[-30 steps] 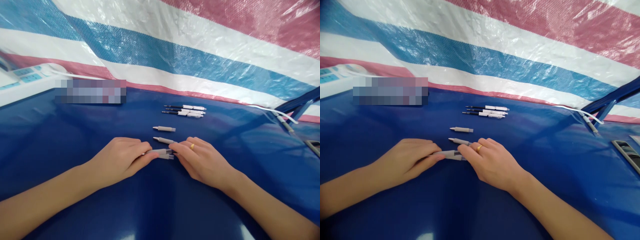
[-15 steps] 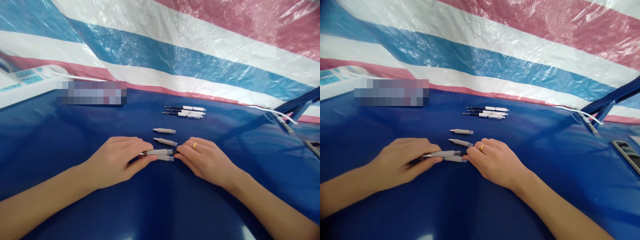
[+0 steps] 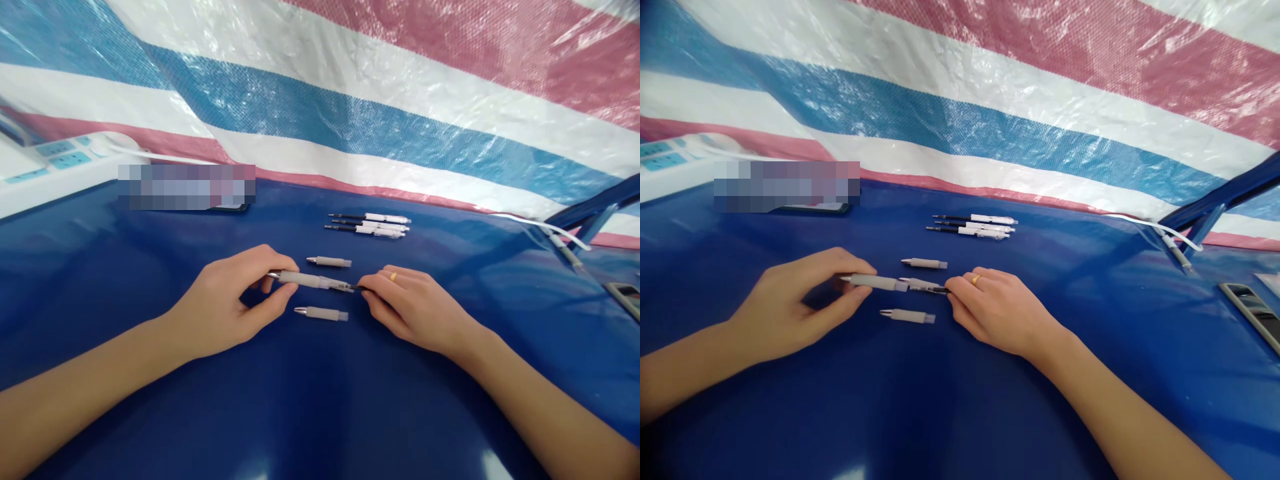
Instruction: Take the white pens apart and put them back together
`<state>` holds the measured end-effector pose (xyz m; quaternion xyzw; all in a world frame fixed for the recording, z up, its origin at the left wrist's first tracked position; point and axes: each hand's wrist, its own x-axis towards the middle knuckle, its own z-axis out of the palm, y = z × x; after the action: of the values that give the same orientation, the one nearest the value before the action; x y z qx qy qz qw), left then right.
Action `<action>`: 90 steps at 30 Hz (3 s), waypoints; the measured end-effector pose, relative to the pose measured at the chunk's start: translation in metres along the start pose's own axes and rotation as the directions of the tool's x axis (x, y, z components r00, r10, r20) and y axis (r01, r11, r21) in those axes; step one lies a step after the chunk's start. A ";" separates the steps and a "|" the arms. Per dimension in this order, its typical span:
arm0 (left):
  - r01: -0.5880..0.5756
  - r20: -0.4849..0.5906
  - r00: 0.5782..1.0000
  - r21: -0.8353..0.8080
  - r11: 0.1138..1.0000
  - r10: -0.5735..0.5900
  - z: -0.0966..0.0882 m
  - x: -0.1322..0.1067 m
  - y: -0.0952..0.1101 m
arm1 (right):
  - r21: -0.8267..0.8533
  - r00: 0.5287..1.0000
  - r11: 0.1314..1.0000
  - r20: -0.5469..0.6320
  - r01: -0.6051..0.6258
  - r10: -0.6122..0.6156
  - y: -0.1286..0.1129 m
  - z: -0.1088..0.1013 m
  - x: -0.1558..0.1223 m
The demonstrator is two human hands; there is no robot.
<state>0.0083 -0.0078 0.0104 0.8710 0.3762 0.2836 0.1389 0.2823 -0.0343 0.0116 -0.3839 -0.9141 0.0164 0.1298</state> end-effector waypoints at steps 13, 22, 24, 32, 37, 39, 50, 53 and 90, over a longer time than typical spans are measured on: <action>0.045 0.040 0.998 0.034 0.998 -0.047 0.008 0.004 -0.007 | 0.075 0.982 0.980 -0.007 -0.185 0.186 0.011 0.000 0.001; 0.051 0.086 0.994 0.110 0.993 -0.061 0.014 0.006 -0.012 | -0.065 0.976 0.973 -0.009 -0.219 0.219 0.026 0.013 -0.002; 0.019 0.121 0.992 0.125 0.992 -0.034 0.016 0.006 -0.014 | -0.112 0.975 0.968 -0.023 -0.223 0.222 0.028 0.017 -0.003; -0.036 0.109 0.994 0.168 0.985 0.017 0.020 0.003 -0.017 | -0.211 0.954 0.933 -0.136 -0.292 0.268 0.028 0.017 -0.001; -0.007 0.092 0.996 0.143 0.990 -0.006 0.021 0.003 -0.019 | -0.333 0.892 0.827 -0.170 -0.452 0.419 0.026 0.010 -0.003; -0.032 0.080 0.997 0.154 0.988 0.020 0.021 0.003 -0.020 | -0.355 0.874 0.800 -0.165 -0.484 0.456 0.027 0.010 -0.005; 0.058 0.066 0.995 0.177 0.982 -0.071 0.023 0.004 -0.018 | -0.112 0.896 0.911 -0.264 -0.397 0.358 0.047 0.022 -0.004; 0.004 0.079 0.997 0.205 0.979 -0.020 0.025 0.005 -0.020 | -0.052 0.892 0.932 -0.313 -0.360 0.327 0.049 0.022 -0.002; -0.023 0.114 0.993 0.029 0.999 0.020 0.016 0.008 -0.010 | 0.188 0.990 0.972 0.034 -0.144 0.140 -0.002 0.012 0.002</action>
<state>0.0166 0.0046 -0.0041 0.8918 0.3625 0.2293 0.1438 0.2761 -0.0335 0.0003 -0.4338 -0.8799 0.1168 0.1551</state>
